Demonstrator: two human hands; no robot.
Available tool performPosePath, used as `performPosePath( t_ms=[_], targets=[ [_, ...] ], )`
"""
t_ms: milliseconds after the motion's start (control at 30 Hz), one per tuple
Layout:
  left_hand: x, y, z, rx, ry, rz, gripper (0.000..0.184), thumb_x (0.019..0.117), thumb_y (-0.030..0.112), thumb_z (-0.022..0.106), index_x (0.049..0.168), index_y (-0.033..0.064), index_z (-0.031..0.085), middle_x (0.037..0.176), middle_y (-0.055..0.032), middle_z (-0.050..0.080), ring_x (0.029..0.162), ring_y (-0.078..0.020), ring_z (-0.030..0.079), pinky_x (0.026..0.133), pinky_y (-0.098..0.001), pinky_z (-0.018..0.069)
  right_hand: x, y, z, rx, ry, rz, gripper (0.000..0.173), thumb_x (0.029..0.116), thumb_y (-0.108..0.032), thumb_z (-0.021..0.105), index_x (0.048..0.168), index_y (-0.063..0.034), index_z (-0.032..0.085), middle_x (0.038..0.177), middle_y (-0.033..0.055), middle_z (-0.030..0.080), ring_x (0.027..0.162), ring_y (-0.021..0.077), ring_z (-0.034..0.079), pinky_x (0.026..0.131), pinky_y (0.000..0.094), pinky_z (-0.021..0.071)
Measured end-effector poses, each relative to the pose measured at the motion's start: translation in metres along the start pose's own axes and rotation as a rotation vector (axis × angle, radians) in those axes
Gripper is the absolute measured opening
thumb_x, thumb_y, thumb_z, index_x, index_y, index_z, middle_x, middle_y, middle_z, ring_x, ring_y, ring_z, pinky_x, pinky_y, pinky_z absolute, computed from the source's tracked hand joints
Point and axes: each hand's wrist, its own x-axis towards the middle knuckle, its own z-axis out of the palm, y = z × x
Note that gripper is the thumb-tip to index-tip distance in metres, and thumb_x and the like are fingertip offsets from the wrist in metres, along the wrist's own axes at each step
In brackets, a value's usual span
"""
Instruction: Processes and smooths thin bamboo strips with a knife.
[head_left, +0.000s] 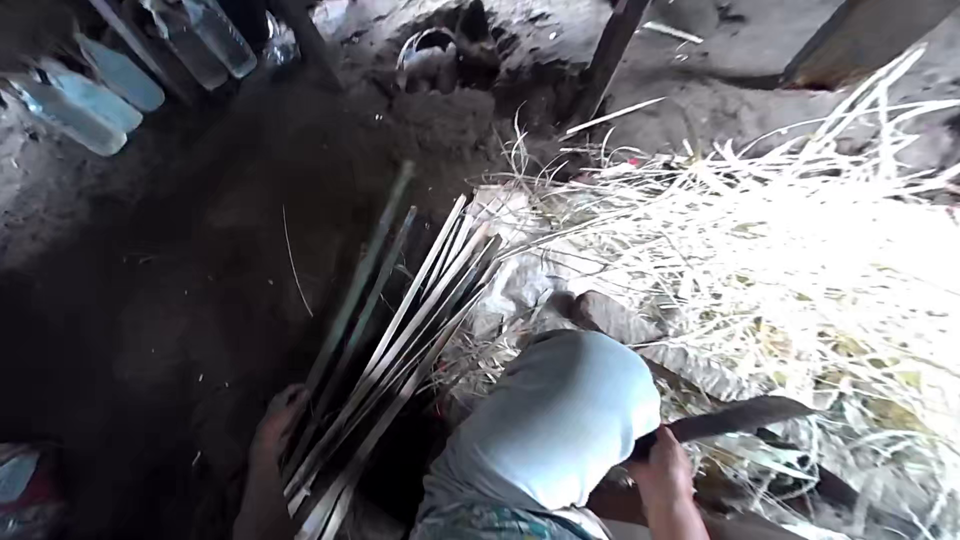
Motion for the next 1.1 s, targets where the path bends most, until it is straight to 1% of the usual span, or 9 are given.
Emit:
performPosePath(
  t_ms=[67, 233, 367, 500, 633, 700, 800, 1000, 1100],
  targets=[
    [0.001, 0.009, 0.012, -0.008, -0.096, -0.049, 0.04, 0.1078, 0.018, 0.053, 0.142, -0.0011, 0.055, 0.144, -0.0252, 0.055, 0.136, -0.0367, 0.051, 0.115, -0.0508, 0.0375, -0.009, -0.007, 0.004, 0.028, 0.026, 0.005, 0.023, 0.1053, -0.011, 0.049, 0.126, -0.0025, 0.052, 0.103, 0.0062, 0.058, 0.086, 0.0105, 0.06, 0.08, 0.032, 0.0532],
    [-0.018, 0.044, 0.053, 0.15, 0.391, 0.057, 0.04, 0.1018, 0.018, 0.061, 0.136, -0.0034, 0.059, 0.137, -0.0311, 0.056, 0.13, -0.0474, 0.053, 0.112, -0.0576, 0.0395, -0.007, -0.007, -0.002, -0.046, 0.048, -0.014, 0.022, 0.1082, -0.015, 0.046, 0.121, 0.0006, 0.055, 0.1, 0.0091, 0.064, 0.083, 0.0112, 0.065, 0.076, 0.0319, 0.0568],
    [-0.048, 0.082, 0.08, 0.368, -0.013, 0.049, 0.052, 0.101, 0.044, 0.062, 0.134, 0.0037, 0.064, 0.134, -0.0207, 0.063, 0.125, -0.0379, 0.06, 0.108, -0.0572, 0.0451, -0.008, -0.009, -0.005, -0.074, 0.061, -0.022, 0.025, 0.1089, -0.018, 0.046, 0.119, 0.0011, 0.059, 0.101, 0.0109, 0.065, 0.086, 0.0137, 0.065, 0.078, 0.0353, 0.056],
    [-0.056, 0.081, 0.095, 0.532, -0.113, -0.002, 0.041, 0.1049, 0.026, 0.058, 0.143, 0.0085, 0.058, 0.141, -0.0208, 0.059, 0.128, -0.041, 0.058, 0.105, -0.0607, 0.0448, -0.005, -0.008, -0.01, -0.118, 0.029, -0.056, 0.027, 0.1084, -0.026, 0.049, 0.123, -0.0035, 0.054, 0.099, 0.0044, 0.061, 0.085, 0.0089, 0.062, 0.078, 0.0313, 0.0551],
    [-0.059, 0.072, 0.078, 0.254, 0.05, 0.115, 0.036, 0.108, 0.018, 0.05, 0.138, -0.0004, 0.06, 0.136, -0.0238, 0.062, 0.125, -0.0383, 0.061, 0.108, -0.0546, 0.0456, -0.011, -0.017, -0.01, -0.091, 0.049, -0.084, 0.018, 0.1062, -0.019, 0.053, 0.113, -0.0035, 0.056, 0.087, 0.0005, 0.061, 0.073, 0.0065, 0.062, 0.07, 0.0278, 0.0551],
    [-0.06, 0.091, 0.061, -0.045, 0.107, 0.21, 0.037, 0.1082, 0.015, 0.048, 0.137, -0.0067, 0.056, 0.125, -0.024, 0.065, 0.108, -0.0291, 0.067, 0.098, -0.0439, 0.053, -0.015, -0.025, -0.012, -0.01, 0.017, -0.117, 0.012, 0.1064, -0.012, 0.05, 0.114, -0.0043, 0.054, 0.082, -0.0044, 0.062, 0.067, 0.0025, 0.063, 0.065, 0.0232, 0.058],
    [-0.063, 0.174, 0.036, -0.443, 0.106, 0.353, 0.034, 0.1089, 0.012, 0.042, 0.133, -0.0072, 0.056, 0.087, -0.0026, 0.061, 0.066, -0.0035, 0.055, 0.065, -0.0198, 0.0498, -0.021, -0.041, -0.014, 0.061, -0.046, -0.24, 0.022, 0.1056, -0.005, 0.046, 0.127, -0.001, 0.048, 0.088, -0.0055, 0.062, 0.068, 0.0026, 0.066, 0.067, 0.0233, 0.0612],
    [-0.095, 0.386, 0.009, -0.578, -0.593, 0.562, 0.039, 0.1127, 0.024, 0.029, 0.141, 0.0099, 0.051, 0.084, 0.0068, 0.056, 0.051, 0.0037, 0.041, 0.046, -0.0103, 0.0373, -0.048, -0.096, -0.014, -0.043, -0.148, -0.891, 0.038, 0.102, -0.004, 0.045, 0.133, 0.0177, 0.043, 0.089, -0.0056, 0.064, 0.077, -0.0063, 0.064, 0.078, 0.0171, 0.0571],
    [-0.125, 0.472, 0.044, -0.638, -0.915, 0.597, 0.039, 0.1135, 0.028, 0.026, 0.137, 0.0109, 0.051, 0.08, 0.0068, 0.057, 0.048, 0.0043, 0.042, 0.043, -0.009, 0.0374, -0.071, -0.118, -0.007, 0.005, -0.459, -0.995, 0.032, 0.0973, -0.003, 0.047, 0.127, 0.0026, 0.056, 0.088, -0.019, 0.068, 0.08, -0.0051, 0.067, 0.079, 0.0206, 0.0596]
  ],
)
